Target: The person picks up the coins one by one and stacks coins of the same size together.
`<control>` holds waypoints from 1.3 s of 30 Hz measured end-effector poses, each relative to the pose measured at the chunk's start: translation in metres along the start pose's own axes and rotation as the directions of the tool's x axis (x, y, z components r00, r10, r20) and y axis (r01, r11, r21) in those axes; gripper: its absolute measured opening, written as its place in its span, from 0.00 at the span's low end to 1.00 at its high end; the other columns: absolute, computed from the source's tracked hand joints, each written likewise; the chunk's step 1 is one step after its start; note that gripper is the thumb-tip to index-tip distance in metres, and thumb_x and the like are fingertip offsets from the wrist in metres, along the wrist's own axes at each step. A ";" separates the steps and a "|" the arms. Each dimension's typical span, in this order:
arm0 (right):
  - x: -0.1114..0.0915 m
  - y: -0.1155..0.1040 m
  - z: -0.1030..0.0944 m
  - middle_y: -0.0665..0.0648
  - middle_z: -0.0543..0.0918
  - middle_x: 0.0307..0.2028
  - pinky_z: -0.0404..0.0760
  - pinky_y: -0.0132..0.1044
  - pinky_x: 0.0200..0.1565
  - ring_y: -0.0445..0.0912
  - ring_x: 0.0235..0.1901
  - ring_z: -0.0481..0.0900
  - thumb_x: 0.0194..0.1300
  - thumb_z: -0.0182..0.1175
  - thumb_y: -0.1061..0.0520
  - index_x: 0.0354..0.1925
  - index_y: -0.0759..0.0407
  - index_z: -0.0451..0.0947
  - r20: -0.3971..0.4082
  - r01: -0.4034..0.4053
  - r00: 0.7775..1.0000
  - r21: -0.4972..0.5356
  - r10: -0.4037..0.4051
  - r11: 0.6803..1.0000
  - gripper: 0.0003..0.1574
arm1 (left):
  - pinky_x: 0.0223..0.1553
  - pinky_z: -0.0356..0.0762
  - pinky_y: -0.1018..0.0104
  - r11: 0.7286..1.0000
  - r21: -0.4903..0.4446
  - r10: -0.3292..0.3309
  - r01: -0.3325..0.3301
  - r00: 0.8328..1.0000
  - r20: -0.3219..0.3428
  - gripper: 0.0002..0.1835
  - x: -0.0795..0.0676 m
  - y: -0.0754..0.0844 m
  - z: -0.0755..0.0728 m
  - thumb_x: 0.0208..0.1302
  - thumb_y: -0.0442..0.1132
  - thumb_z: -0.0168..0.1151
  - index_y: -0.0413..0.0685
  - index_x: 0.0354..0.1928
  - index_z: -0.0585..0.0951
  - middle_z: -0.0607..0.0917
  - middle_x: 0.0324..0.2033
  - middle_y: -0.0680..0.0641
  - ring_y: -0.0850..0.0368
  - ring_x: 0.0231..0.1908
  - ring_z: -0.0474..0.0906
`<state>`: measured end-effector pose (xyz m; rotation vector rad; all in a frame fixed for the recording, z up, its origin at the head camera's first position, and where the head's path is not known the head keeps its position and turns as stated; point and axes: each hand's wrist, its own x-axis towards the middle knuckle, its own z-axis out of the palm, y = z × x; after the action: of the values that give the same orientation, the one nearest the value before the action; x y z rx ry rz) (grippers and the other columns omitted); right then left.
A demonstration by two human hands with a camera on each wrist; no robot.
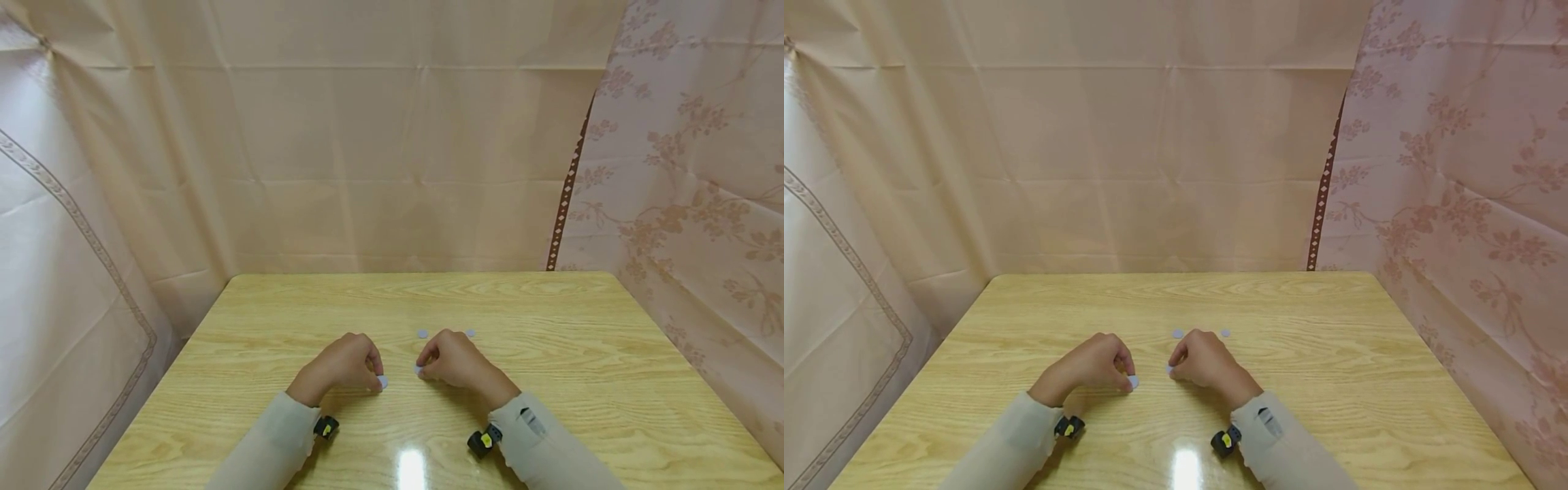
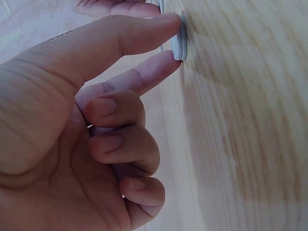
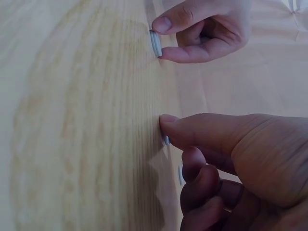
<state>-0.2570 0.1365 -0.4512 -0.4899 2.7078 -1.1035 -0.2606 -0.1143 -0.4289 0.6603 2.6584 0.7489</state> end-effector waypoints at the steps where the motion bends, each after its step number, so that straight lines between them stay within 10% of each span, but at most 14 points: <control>1: -0.001 -0.001 0.000 0.44 0.87 0.28 0.77 0.36 0.30 0.42 0.27 0.76 0.56 0.78 0.58 0.31 0.51 0.90 -0.001 0.005 1.000 0.003 -0.005 1.000 0.05 | 0.37 0.78 0.60 1.000 0.000 -0.001 0.001 1.000 0.001 0.10 0.000 0.000 0.000 0.49 0.41 0.83 0.58 0.24 0.86 0.87 0.34 0.58 0.58 0.34 0.78; 39: -0.015 0.008 0.004 0.49 0.79 0.21 0.68 0.31 0.22 0.41 0.21 0.71 0.58 0.78 0.54 0.33 0.50 0.88 0.060 0.059 0.996 0.091 -0.064 0.994 0.07 | 0.35 0.79 0.61 1.000 -0.006 0.012 -0.012 1.000 0.002 0.10 -0.002 0.001 0.000 0.49 0.40 0.83 0.58 0.25 0.86 0.86 0.32 0.59 0.59 0.33 0.79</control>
<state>-0.2444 0.1450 -0.4591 -0.5869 2.5932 -1.1973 -0.2583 -0.1142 -0.4283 0.6757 2.6516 0.7591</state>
